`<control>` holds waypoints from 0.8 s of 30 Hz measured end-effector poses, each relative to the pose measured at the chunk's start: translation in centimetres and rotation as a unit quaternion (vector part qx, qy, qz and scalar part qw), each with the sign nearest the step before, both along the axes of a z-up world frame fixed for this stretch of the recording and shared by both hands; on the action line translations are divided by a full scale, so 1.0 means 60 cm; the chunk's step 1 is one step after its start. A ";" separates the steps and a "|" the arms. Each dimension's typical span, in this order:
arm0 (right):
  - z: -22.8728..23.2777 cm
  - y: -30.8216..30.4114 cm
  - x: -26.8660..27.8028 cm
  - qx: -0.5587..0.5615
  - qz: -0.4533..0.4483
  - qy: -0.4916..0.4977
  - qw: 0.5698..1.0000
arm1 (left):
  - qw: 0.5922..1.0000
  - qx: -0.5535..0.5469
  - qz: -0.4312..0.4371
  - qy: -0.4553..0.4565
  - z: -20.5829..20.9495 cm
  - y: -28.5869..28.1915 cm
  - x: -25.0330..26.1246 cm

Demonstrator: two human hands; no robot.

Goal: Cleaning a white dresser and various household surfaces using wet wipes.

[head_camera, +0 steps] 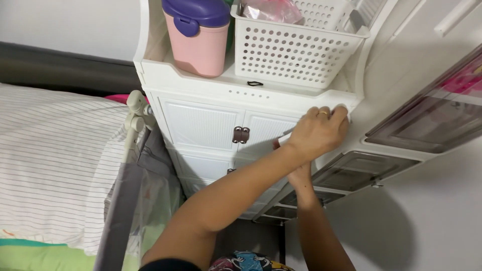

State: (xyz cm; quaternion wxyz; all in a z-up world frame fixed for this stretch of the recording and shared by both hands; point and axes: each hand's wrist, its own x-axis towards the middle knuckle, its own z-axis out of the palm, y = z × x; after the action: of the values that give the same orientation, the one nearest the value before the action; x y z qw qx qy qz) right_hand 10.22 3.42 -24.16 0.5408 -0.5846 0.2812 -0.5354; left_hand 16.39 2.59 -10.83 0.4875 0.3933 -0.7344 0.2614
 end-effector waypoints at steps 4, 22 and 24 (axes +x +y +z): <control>-0.010 -0.010 -0.010 -0.002 0.001 -0.015 1.000 | 0.998 -0.022 0.039 -0.043 0.002 0.000 -0.007; -0.032 -0.029 -0.080 -0.152 -0.107 0.137 0.973 | 0.995 -0.008 0.080 -0.059 0.004 0.004 -0.017; -0.035 -0.022 -0.078 -0.162 -0.082 0.114 0.977 | 0.992 -0.035 0.093 -0.072 -0.005 0.010 -0.016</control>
State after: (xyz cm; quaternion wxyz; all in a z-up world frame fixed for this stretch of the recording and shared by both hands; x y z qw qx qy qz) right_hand 5.57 2.09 -26.23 0.3572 -0.6965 0.2979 -0.5464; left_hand 15.46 3.17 -11.16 0.4200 0.4231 -0.7183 0.3587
